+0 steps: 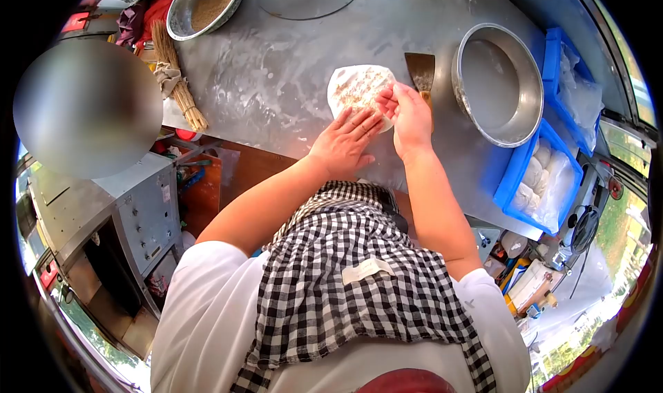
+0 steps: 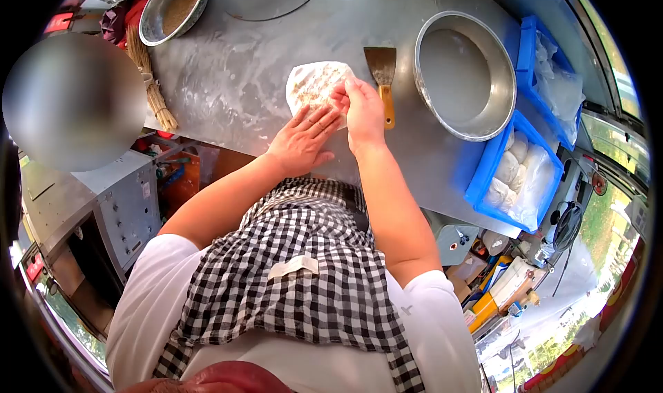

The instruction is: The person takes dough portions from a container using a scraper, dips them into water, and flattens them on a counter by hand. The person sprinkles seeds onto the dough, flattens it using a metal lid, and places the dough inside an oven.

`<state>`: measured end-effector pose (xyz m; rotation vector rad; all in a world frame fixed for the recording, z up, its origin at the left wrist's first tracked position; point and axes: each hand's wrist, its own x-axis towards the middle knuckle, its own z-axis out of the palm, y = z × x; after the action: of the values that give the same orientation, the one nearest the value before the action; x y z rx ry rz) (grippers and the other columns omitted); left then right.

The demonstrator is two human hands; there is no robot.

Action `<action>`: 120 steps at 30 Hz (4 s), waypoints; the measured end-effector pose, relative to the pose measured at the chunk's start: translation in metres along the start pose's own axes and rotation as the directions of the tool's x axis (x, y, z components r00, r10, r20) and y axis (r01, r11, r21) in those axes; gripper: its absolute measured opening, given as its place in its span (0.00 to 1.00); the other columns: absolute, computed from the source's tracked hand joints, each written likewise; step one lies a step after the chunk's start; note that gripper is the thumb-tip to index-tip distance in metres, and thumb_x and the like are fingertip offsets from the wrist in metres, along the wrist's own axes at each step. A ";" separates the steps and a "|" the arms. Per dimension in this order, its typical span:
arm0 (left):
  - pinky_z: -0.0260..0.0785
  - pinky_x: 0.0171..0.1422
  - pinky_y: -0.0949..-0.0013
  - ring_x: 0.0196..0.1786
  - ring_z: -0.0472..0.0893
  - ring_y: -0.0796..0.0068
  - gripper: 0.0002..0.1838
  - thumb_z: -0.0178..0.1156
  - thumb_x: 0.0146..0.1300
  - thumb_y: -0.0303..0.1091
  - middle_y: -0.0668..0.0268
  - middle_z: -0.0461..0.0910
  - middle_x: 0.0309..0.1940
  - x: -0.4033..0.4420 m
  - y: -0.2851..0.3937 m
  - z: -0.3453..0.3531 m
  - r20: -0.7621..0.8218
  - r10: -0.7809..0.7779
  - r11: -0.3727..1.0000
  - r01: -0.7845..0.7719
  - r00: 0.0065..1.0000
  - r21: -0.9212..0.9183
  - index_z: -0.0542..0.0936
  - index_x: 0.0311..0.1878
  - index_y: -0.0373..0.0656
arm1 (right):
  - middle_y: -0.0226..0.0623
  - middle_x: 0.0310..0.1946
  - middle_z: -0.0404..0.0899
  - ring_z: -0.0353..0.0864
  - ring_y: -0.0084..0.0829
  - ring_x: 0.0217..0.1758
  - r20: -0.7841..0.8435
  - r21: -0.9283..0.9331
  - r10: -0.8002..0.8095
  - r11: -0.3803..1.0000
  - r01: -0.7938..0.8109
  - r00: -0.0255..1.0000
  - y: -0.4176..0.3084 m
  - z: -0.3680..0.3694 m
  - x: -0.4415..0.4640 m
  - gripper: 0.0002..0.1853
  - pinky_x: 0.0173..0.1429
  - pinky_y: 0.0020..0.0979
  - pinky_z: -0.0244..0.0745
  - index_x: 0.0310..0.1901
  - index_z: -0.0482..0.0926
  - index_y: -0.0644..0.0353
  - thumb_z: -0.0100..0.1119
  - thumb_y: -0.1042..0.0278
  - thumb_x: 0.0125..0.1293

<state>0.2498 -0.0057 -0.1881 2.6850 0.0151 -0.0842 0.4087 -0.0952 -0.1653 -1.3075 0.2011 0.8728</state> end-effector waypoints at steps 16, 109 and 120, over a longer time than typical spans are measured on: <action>0.31 0.94 0.46 0.93 0.41 0.58 0.52 0.51 0.75 0.72 0.60 0.44 0.91 0.059 -0.045 -0.020 0.169 -0.195 0.975 0.172 0.966 0.142 0.49 0.91 0.52 | 0.37 0.45 0.87 0.87 0.30 0.46 -0.047 0.021 -0.187 0.982 0.188 0.981 -0.026 0.008 0.014 0.14 0.56 0.33 0.84 0.58 0.83 0.65 0.57 0.64 0.84; 0.69 0.80 0.56 0.75 0.76 0.52 0.25 0.71 0.67 0.31 0.52 0.79 0.72 -0.142 -0.186 -0.098 -0.795 -0.542 0.761 0.561 0.272 -0.326 0.81 0.67 0.38 | 0.53 0.72 0.78 0.75 0.50 0.78 0.366 -0.915 -0.342 0.038 0.402 0.865 -0.018 -0.050 0.016 0.24 0.81 0.44 0.68 0.69 0.81 0.65 0.65 0.64 0.75; 0.78 0.57 0.59 0.46 0.84 0.64 0.17 0.72 0.66 0.34 0.58 0.84 0.48 -0.119 -0.267 -0.140 -0.753 -0.657 0.589 0.647 0.034 -0.484 0.86 0.56 0.38 | 0.53 0.77 0.72 0.69 0.54 0.81 0.355 -0.934 -0.433 -0.136 0.329 0.828 -0.007 -0.075 0.005 0.26 0.84 0.49 0.65 0.69 0.80 0.65 0.67 0.66 0.72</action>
<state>0.1320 0.2963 -0.1729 2.0477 1.6218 1.1159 0.4416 -0.1600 -0.1851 -2.6095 -1.0212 0.2688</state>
